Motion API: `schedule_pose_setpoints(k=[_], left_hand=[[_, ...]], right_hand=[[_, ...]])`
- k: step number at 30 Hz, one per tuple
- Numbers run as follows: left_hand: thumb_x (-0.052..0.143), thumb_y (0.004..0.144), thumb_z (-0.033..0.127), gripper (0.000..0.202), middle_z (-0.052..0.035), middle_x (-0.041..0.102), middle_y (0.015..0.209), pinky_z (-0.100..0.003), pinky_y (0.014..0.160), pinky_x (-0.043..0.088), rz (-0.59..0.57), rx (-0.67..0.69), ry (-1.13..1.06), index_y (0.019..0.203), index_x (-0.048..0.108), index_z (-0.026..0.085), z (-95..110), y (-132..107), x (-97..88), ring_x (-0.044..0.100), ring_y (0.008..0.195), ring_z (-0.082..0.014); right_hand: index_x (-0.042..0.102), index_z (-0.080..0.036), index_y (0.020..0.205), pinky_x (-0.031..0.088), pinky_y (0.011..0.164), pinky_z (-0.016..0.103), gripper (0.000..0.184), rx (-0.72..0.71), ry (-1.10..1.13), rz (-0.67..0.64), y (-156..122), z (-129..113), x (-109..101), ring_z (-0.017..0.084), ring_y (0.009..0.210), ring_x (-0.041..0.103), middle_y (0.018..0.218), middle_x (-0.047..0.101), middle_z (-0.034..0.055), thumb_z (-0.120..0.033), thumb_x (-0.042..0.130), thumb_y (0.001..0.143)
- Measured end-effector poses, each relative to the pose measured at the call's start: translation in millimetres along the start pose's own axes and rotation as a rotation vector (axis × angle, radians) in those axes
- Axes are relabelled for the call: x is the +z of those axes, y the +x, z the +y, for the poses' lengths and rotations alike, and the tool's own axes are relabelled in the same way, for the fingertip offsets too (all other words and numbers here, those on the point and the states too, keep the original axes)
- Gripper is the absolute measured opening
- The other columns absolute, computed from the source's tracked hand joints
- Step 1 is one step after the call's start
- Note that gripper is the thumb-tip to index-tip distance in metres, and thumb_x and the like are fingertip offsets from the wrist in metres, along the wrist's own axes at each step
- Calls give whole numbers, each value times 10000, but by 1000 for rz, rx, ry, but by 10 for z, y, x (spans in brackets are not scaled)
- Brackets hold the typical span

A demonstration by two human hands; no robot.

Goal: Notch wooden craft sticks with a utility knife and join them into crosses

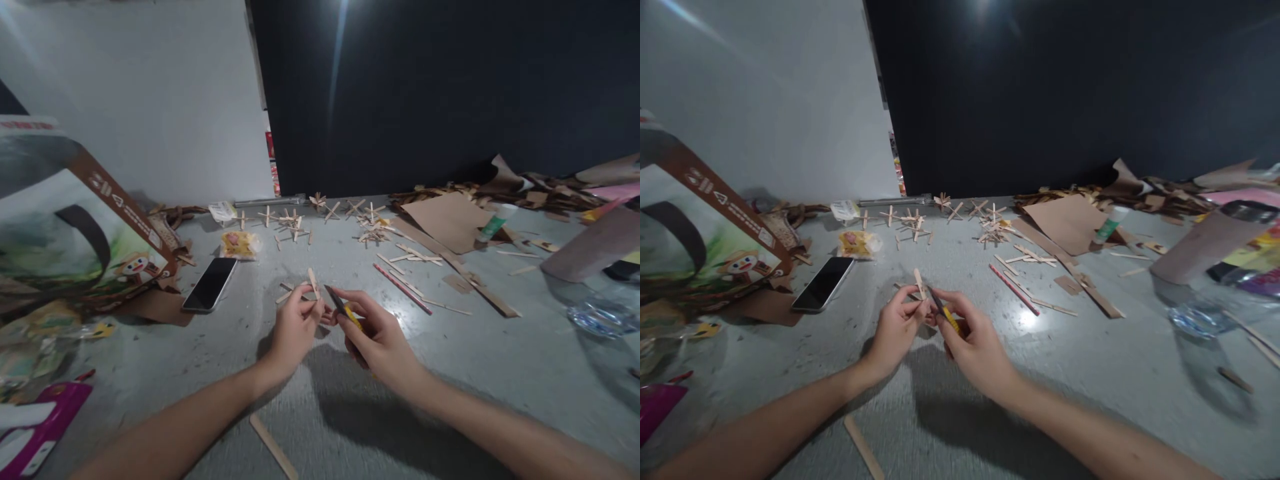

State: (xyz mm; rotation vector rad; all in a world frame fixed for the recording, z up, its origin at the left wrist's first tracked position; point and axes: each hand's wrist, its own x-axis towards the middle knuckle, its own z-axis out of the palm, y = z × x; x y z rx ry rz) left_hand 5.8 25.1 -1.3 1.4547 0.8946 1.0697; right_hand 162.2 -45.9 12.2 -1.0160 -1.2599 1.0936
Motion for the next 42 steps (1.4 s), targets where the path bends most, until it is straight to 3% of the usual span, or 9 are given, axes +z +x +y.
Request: schedule_pose_setpoints(k=[5,9,13,16,25,34,42], left_hand=[[787,908,470,419,-11,764,681,-298,623,593,-87,-26,-103,1125,554,197,70,-62,17,747,595,-201],[802,890,409,344,13,712,643,-277,588,570,-227,-59,-128,1030,570,196,111,-148,30,699,545,-167],[801,885,382,325,3,718,686,-270,574,559,-301,-85,-130,1030,582,191,85,-175,32,676,537,-149],[787,897,379,309,-3,722,687,-261,565,548,-299,-82,-112,1029,585,186,66,-170,31,675,541,-146],[788,869,385,339,17,714,675,-273,552,549,-251,-117,-118,1035,553,205,109,-173,63,653,511,-141],[732,873,289,223,18,715,642,-258,562,524,-267,-49,22,1025,592,204,44,-176,56,661,535,-150],[709,940,415,287,-5,724,683,-258,518,507,-249,-58,38,1075,598,188,30,-178,59,657,517,-152]], right_hand=[[653,-196,1178,412,465,230,324,-47,-241,61,69,5,-60,110,560,558,860,682,17,-475,608,1018],[626,-226,1049,499,563,256,270,-68,-238,62,75,-37,-65,152,614,640,757,671,-9,-492,630,997],[585,-241,910,473,534,252,350,-28,-248,82,96,-59,-73,151,569,606,671,623,-36,-559,732,922],[606,-237,871,460,533,254,380,-14,-243,86,120,-62,-92,156,570,583,641,611,-34,-592,736,906],[657,-210,819,425,554,247,314,-76,-371,178,135,-60,-152,143,601,502,659,587,-18,-497,631,945],[630,-227,862,441,530,244,344,-33,-325,117,110,-58,-115,149,562,554,627,610,-33,-547,752,891],[609,-225,812,464,580,265,405,-48,-344,148,161,-48,-147,168,631,553,678,605,-13,-599,727,914]])
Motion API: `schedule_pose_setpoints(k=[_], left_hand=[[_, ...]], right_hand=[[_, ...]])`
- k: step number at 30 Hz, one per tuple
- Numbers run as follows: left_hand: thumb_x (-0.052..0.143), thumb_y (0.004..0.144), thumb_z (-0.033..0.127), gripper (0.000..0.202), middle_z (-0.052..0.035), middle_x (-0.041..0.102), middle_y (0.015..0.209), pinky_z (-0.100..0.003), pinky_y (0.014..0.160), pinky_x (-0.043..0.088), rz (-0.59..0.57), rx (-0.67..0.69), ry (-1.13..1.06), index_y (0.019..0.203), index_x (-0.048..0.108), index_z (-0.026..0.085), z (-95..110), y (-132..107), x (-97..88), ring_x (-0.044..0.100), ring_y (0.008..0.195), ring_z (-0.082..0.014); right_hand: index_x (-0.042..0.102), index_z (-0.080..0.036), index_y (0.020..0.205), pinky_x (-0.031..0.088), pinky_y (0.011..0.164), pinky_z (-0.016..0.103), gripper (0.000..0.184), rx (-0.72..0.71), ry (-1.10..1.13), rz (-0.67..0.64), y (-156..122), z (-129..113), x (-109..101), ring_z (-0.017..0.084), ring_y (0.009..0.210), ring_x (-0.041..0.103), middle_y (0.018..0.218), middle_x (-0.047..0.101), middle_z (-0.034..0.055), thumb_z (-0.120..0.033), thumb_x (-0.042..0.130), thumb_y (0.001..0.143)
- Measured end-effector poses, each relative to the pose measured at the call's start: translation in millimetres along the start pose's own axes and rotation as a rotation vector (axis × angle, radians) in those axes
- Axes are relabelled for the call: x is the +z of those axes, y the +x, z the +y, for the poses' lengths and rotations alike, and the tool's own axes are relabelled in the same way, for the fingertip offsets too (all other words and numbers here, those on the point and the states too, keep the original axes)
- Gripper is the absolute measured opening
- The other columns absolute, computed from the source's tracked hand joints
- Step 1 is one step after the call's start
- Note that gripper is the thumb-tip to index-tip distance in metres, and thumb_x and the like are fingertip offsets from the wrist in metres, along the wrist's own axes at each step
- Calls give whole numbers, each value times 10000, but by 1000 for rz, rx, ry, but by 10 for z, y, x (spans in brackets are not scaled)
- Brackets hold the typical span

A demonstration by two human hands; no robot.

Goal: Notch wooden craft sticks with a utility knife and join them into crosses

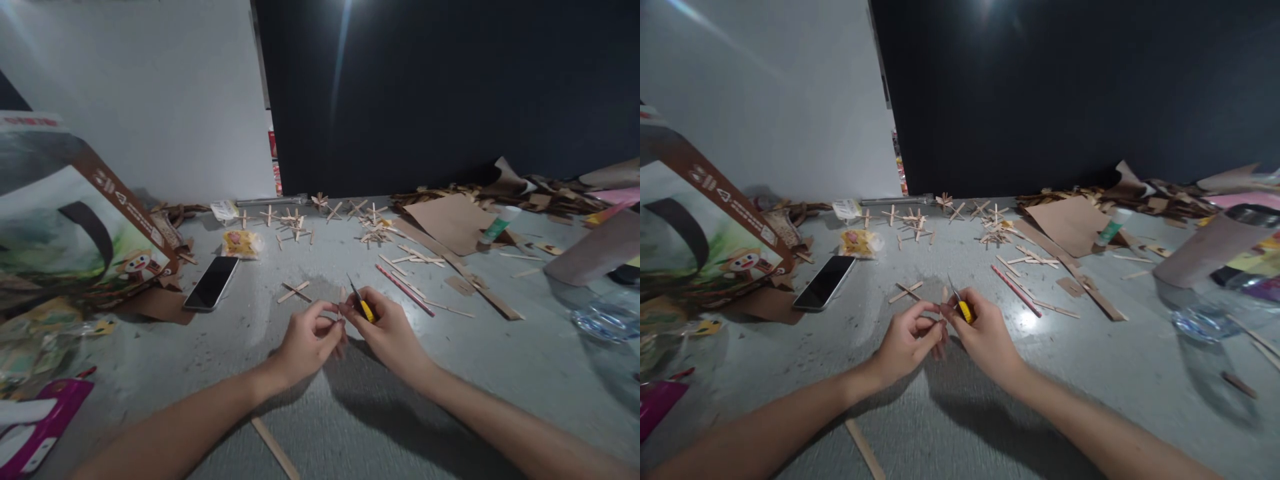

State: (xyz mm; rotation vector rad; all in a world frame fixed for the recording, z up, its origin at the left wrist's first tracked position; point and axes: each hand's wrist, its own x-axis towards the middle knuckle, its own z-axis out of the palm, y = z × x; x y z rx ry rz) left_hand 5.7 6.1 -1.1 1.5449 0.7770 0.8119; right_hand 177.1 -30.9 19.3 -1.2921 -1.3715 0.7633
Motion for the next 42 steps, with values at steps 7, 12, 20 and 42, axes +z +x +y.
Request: schedule_pose_setpoints(k=[7,12,20,42], left_hand=[[717,941,404,270,2,714,663,-245,510,490,-12,-16,-19,1064,600,194,-3,10,9,655,520,-154],[710,940,415,271,4,712,653,-256,517,497,-2,-12,7,1053,602,194,-11,20,16,653,510,-158],[710,939,363,239,12,706,619,-246,502,474,11,-4,32,1065,607,189,-94,23,6,638,499,-151],[725,925,417,270,20,688,643,-265,504,509,15,-32,-23,1027,584,210,-41,41,7,644,498,-162]], right_hand=[[597,-236,898,452,570,260,204,-70,-152,1,-46,59,11,168,580,595,686,674,3,-423,624,973],[606,-242,908,436,571,265,203,-127,-317,29,-44,150,20,185,579,636,693,699,18,-416,568,1006],[670,-214,1177,469,609,298,248,-214,-540,-67,-56,269,-19,262,712,767,891,805,108,-344,495,1060],[599,-234,997,471,592,274,195,-124,-391,-104,-5,265,-12,230,666,716,788,747,69,-382,486,1059]])
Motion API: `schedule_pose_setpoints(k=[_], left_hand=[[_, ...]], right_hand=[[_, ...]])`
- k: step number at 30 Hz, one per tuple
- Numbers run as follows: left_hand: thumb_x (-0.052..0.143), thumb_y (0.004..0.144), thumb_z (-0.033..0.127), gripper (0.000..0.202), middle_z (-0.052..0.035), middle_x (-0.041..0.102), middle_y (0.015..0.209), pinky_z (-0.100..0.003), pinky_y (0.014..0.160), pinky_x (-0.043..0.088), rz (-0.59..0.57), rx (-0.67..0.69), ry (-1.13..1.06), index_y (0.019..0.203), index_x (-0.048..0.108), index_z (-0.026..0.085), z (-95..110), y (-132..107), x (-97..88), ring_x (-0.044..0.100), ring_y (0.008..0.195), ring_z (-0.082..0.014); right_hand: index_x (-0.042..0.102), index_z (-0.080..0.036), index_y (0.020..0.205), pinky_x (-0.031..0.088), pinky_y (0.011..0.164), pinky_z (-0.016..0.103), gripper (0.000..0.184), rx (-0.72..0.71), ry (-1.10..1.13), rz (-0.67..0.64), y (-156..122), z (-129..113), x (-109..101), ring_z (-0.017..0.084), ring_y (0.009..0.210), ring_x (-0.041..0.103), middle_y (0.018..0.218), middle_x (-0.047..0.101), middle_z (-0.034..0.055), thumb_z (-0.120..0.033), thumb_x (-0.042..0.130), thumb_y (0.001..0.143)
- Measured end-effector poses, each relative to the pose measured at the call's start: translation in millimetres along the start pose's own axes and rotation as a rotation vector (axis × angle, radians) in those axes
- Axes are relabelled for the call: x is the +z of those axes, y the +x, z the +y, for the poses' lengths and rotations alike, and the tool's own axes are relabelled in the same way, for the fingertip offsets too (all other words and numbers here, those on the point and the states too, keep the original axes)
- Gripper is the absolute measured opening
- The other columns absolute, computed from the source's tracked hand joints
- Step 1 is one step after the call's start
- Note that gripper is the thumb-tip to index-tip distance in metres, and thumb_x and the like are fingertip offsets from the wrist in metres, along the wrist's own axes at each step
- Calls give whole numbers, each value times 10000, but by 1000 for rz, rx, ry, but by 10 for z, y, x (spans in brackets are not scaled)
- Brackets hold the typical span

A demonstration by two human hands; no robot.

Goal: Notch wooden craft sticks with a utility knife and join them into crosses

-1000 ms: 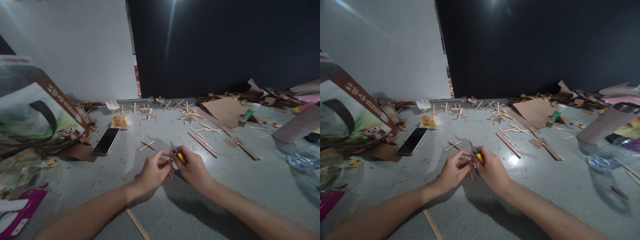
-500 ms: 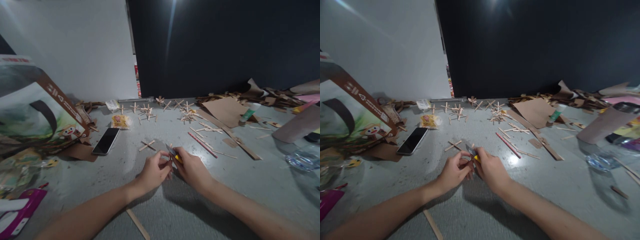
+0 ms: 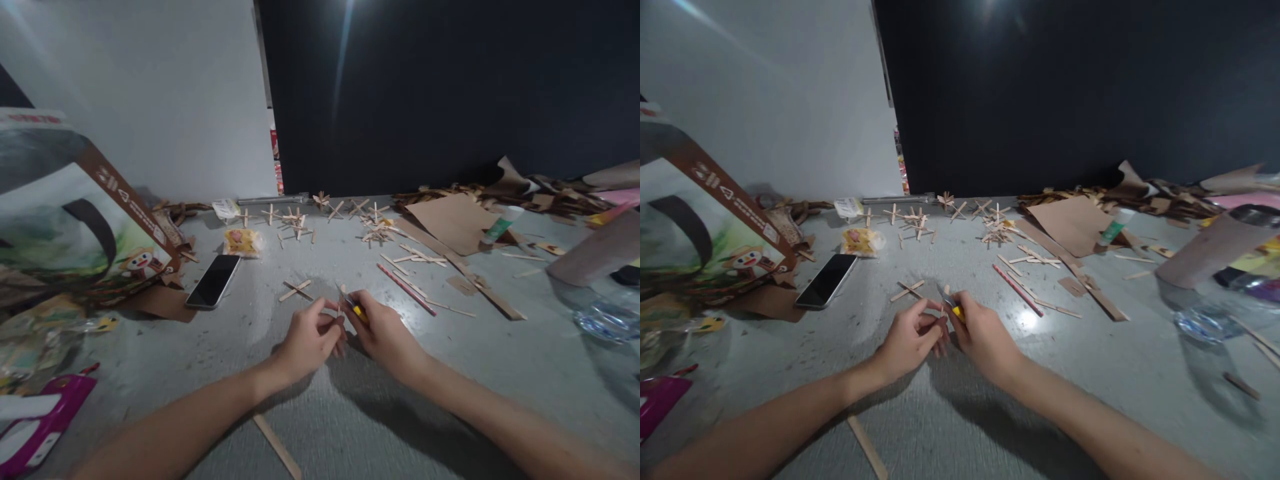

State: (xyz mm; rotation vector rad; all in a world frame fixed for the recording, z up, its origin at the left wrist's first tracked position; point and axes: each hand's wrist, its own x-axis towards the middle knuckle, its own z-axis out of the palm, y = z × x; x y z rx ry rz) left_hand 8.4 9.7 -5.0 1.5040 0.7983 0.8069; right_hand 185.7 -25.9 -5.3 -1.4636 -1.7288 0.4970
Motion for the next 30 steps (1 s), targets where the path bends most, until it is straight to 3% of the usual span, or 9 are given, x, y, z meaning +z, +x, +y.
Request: schedule_pose_setpoints(k=[13,19,24,30], left_hand=[[699,942,431,281,27,674,651,-247,481,495,34,5,-15,1048,583,198,20,25,-12,667,491,-161],[708,959,436,265,3,687,677,-248,506,490,-26,39,28,1010,633,188,-38,19,-13,640,521,-147],[699,955,470,301,16,641,644,-236,493,467,-26,33,16,881,639,185,-4,45,-12,619,509,-133],[709,933,545,376,27,620,636,-229,471,453,-9,5,-1,852,641,185,51,60,-17,601,474,-119]], right_hand=[[546,-257,847,368,534,273,254,35,41,74,95,-23,-99,169,511,523,602,594,-20,-444,509,1015],[616,-242,941,435,590,276,313,31,110,48,82,-64,-96,187,605,601,730,693,20,-543,561,1009],[518,-250,747,355,535,265,427,38,119,82,107,-71,-98,151,537,452,587,525,-39,-594,560,996],[486,-253,673,306,506,273,533,83,193,105,140,-77,-140,142,521,358,535,384,-66,-679,547,988]])
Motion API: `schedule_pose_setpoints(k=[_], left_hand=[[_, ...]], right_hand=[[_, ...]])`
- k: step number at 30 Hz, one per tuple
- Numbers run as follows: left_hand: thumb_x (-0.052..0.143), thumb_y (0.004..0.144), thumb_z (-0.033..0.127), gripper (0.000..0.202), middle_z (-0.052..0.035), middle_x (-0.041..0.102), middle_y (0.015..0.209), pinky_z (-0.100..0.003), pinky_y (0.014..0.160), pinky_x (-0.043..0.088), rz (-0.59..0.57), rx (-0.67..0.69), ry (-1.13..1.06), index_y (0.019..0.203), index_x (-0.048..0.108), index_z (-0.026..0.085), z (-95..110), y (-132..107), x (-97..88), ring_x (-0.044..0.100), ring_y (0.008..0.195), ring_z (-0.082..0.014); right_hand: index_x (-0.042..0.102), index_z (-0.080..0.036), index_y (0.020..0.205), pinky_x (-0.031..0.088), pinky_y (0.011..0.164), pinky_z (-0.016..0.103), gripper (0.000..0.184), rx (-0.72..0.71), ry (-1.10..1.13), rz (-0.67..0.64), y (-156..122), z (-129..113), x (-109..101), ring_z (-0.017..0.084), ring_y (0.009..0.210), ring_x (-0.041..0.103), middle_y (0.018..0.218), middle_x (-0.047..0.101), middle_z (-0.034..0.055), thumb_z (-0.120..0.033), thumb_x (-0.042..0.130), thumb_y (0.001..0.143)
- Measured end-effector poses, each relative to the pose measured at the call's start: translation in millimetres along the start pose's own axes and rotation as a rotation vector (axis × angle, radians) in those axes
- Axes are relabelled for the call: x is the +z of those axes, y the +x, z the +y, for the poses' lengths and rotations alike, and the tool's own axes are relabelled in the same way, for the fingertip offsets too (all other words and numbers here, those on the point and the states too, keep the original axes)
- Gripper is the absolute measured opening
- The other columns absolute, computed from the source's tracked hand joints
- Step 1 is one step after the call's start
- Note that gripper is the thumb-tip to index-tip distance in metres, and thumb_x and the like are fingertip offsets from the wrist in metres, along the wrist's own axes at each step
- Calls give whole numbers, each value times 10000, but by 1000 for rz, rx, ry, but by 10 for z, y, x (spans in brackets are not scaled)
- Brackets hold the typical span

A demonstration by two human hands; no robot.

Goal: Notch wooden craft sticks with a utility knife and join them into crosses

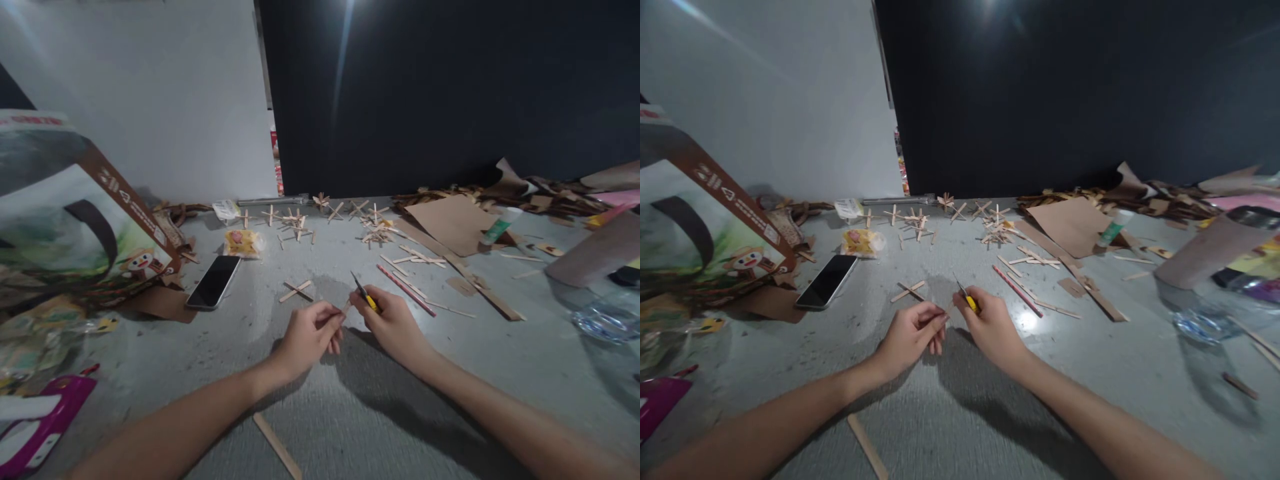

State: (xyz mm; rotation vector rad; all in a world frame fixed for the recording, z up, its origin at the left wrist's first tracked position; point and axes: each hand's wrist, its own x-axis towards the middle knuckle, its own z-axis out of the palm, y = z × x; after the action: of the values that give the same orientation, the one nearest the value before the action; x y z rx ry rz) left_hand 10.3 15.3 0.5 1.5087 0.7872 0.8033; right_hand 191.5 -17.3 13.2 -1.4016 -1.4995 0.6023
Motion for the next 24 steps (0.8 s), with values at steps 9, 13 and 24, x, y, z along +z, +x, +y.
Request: schedule_pose_setpoints(k=[9,13,24], left_hand=[[721,916,581,412,19,627,638,-235,466,457,26,0,-7,846,641,182,-6,14,-4,603,464,-123],[726,914,566,401,24,618,625,-235,464,454,24,5,-12,848,644,178,-19,11,-9,600,455,-124],[697,927,571,397,26,605,629,-238,456,438,0,-7,4,844,642,187,-7,10,-21,590,452,-124]], right_hand=[[512,-251,695,312,509,272,523,57,74,0,4,-9,1,141,516,383,548,406,-67,-698,610,948],[577,-235,738,368,542,269,436,55,103,-23,-7,-17,-4,150,558,454,609,508,-39,-618,652,931],[516,-239,675,288,502,265,527,90,104,-28,13,-9,-20,131,539,361,581,382,-63,-696,646,903]])
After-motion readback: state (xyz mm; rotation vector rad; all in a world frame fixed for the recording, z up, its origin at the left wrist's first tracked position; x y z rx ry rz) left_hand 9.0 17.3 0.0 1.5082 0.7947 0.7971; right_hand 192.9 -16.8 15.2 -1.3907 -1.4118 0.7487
